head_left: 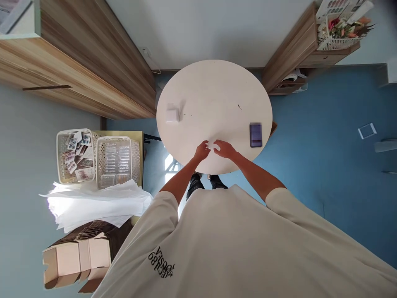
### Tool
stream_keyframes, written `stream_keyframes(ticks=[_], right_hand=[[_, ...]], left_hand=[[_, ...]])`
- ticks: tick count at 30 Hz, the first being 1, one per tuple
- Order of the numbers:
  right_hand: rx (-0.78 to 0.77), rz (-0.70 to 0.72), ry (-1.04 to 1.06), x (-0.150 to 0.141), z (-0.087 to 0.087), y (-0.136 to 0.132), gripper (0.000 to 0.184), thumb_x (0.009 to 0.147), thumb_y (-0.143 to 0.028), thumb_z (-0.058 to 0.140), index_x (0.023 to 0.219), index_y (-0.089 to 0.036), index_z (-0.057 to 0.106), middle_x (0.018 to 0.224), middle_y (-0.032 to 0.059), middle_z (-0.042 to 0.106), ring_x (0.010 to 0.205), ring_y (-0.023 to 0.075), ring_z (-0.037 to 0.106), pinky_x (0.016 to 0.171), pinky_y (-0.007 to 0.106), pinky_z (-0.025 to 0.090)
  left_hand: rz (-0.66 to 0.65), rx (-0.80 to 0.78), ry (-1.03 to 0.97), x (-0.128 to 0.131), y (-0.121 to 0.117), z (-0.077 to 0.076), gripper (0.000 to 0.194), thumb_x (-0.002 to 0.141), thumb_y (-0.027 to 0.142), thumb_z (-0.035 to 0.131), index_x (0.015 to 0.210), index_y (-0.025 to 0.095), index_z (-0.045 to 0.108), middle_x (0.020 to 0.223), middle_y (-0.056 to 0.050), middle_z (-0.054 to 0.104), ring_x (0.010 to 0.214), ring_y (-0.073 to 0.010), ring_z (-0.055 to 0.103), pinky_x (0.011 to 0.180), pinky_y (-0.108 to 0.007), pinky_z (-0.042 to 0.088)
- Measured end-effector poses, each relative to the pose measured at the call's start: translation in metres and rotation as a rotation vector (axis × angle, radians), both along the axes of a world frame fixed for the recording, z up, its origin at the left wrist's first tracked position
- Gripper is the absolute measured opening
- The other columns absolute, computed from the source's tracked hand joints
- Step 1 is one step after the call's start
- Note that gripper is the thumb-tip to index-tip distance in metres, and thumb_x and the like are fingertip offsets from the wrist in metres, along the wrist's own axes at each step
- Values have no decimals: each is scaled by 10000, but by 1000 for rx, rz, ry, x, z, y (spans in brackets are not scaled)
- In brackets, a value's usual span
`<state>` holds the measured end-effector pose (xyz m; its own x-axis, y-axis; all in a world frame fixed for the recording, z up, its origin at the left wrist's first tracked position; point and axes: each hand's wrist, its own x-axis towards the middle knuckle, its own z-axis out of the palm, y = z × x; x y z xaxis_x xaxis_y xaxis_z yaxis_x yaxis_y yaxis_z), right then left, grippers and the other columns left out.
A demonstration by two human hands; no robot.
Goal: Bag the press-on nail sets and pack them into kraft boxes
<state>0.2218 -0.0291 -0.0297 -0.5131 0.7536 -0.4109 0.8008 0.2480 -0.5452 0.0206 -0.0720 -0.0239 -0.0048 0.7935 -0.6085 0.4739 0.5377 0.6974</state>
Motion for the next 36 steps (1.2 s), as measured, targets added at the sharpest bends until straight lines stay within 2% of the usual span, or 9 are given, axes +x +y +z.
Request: stream_keyframes(ticks=[4, 8, 16, 19, 23, 26, 30, 33, 36], right_hand=[[-1, 29, -24, 4, 13, 14, 432, 1074, -383, 537, 1450, -224, 679, 1563, 106, 598, 1411, 312, 567, 1109, 428, 524], [-40, 24, -24, 5, 24, 31, 388, 1106, -342, 465, 1354, -234, 744, 1403, 116, 700, 1278, 303, 635, 1011, 414, 538], [-161, -10, 2, 3, 37, 50, 314, 1095, -332, 485, 1116, -229, 780, 1055, 114, 766, 1028, 305, 670, 932, 418, 477], [-160, 13, -57, 1, 36, 48, 267, 1063, -246, 503, 1082, -226, 769, 1023, 121, 757, 972, 304, 670, 891, 413, 481], [-108, 22, -131, -4, 32, 39, 324, 999, -124, 541, 1245, -216, 730, 1160, 146, 749, 987, 308, 681, 885, 414, 498], [-63, 13, -130, -5, 30, 35, 399, 994, -101, 524, 1338, -209, 696, 1219, 157, 742, 1042, 325, 681, 922, 435, 502], [-8, -1, -117, -5, 29, 40, 347, 1014, -128, 477, 1243, -187, 732, 1144, 160, 754, 1083, 340, 655, 954, 453, 496], [-31, -127, -48, -5, 26, 46, 370, 1056, -179, 389, 1181, -192, 736, 1136, 142, 748, 1051, 302, 653, 927, 422, 517], [-61, -296, 38, -7, 20, 49, 417, 1079, -222, 335, 1297, -188, 689, 1241, 136, 724, 1095, 273, 652, 967, 407, 525]], left_hand=[[32, -12, -2, 3, 14, 5, 452, 994, 265, 633, 1444, 222, 611, 1113, -56, 762, 941, -175, 698, 751, -262, 538], [59, -7, 0, 6, 32, 9, 412, 990, 324, 667, 1383, 202, 662, 1048, -62, 779, 915, -189, 699, 755, -278, 529], [194, -82, -41, 17, 49, 7, 431, 906, 336, 773, 1310, 191, 729, 1394, -144, 716, 1093, -227, 723, 883, -316, 541], [236, -95, -77, 17, 50, 5, 436, 868, 303, 802, 1277, 161, 750, 1325, -153, 750, 1104, -240, 727, 907, -334, 547], [296, -117, -116, 16, 49, 2, 464, 807, 284, 848, 1248, 166, 768, 1196, -134, 791, 1090, -251, 739, 907, -350, 561], [322, -97, -155, 15, 45, -2, 525, 780, 225, 851, 1291, 174, 740, 1286, -145, 759, 1098, -248, 737, 897, -349, 573], [289, -73, -182, 15, 33, -9, 702, 742, 119, 818, 1417, 190, 638, 1430, -170, 676, 1107, -236, 728, 863, -337, 587], [234, -44, -164, 16, 20, -14, 783, 725, 100, 798, 1468, 220, 583, 1465, -162, 648, 1167, -256, 704, 836, -333, 594], [200, -29, -145, 18, 12, -17, 775, 738, 97, 762, 1476, 234, 570, 1486, -146, 632, 1228, -271, 677, 820, -324, 596]])
